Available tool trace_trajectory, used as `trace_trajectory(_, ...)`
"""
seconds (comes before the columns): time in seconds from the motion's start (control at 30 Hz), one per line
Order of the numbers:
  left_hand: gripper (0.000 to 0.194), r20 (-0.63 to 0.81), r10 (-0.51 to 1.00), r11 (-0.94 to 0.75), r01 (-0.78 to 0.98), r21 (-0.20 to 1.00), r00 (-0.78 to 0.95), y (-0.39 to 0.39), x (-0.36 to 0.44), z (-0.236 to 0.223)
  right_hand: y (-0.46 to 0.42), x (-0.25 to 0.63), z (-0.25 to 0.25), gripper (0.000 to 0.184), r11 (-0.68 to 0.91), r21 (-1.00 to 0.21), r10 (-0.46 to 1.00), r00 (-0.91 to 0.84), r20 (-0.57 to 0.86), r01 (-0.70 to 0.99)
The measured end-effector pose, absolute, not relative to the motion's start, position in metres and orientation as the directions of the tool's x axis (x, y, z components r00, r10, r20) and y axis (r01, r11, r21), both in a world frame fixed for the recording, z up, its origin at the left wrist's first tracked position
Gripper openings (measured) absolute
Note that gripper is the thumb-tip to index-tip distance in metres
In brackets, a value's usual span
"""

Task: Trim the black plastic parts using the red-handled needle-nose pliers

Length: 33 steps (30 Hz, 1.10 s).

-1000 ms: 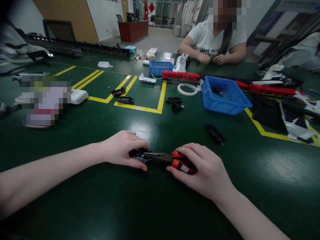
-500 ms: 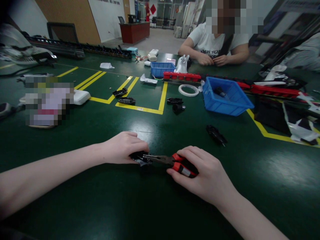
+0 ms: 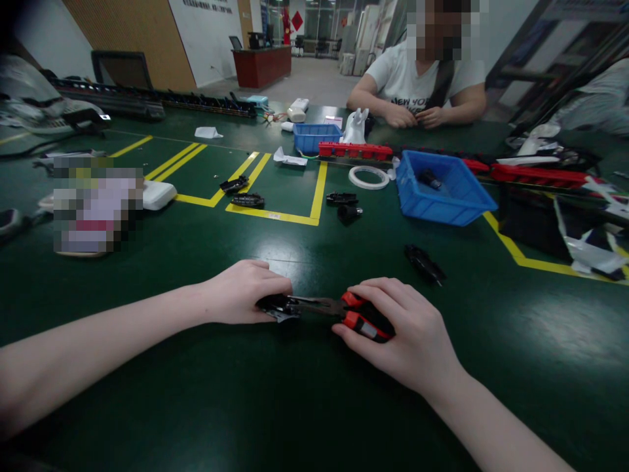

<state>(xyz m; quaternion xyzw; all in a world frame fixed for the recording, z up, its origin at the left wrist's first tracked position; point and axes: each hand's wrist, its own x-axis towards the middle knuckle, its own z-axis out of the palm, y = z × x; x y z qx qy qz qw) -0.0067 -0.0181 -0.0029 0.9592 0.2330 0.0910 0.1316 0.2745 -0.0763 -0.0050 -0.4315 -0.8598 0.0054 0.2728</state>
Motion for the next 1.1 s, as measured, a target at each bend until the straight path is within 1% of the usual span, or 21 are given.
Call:
trace_trajectory(0.07, 0.020, 0.120, 0.473, -0.852, 0.419, 0.313, 0.873, -0.0184, -0.0065, -0.0023, -0.0768, 0.2741, -0.0044, 0.033, 0.623, -0.248, 0.744, -0.465, 0.480, 0.742)
trace_trajectory(0.2, 0.038, 0.135, 0.479, -0.829, 0.396, 0.395, 0.867, -0.0182, -0.0067, -0.0005, -0.0770, 0.2734, -0.0033, 0.030, 0.626, -0.247, 0.740, -0.464, 0.487, 0.740)
trace_trajectory(0.27, 0.042, 0.131, 0.473, -0.818, 0.378, 0.434, 0.871, -0.0178, -0.0073, 0.0002, -0.0769, 0.2733, -0.0032, 0.030, 0.632, -0.242, 0.737, -0.474, 0.482, 0.736)
trace_trajectory(0.37, 0.039, 0.141, 0.453, -0.819, 0.349, 0.455, 0.880, -0.0175, -0.0085, 0.0013, -0.0768, 0.2743, -0.0048, 0.032, 0.630, -0.247, 0.741, -0.474, 0.476, 0.736)
trace_trajectory(0.57, 0.036, 0.134, 0.420, -0.831, 0.321, 0.455, 0.897, -0.0176, -0.0094, 0.0037, -0.0770, 0.2769, -0.0077, 0.035, 0.641, -0.263, 0.740, -0.490, 0.460, 0.721)
trace_trajectory(0.7, 0.037, 0.127, 0.418, -0.833, 0.323, 0.449, 0.900, -0.0169, -0.0091, 0.0034, -0.0775, 0.2749, -0.0056, 0.039, 0.684, -0.223, 0.699, -0.537, 0.472, 0.694)
trace_trajectory(0.83, 0.040, 0.123, 0.414, -0.836, 0.323, 0.443, 0.902, -0.0162, -0.0090, 0.0019, -0.0776, 0.2720, -0.0034, 0.035, 0.704, -0.192, 0.675, -0.560, 0.479, 0.684)
trace_trajectory(1.1, 0.043, 0.137, 0.416, -0.844, 0.325, 0.426, 0.899, -0.0169, -0.0091, -0.0002, -0.0805, 0.2736, -0.0037, 0.029, 0.685, -0.266, 0.713, -0.549, 0.436, 0.679)
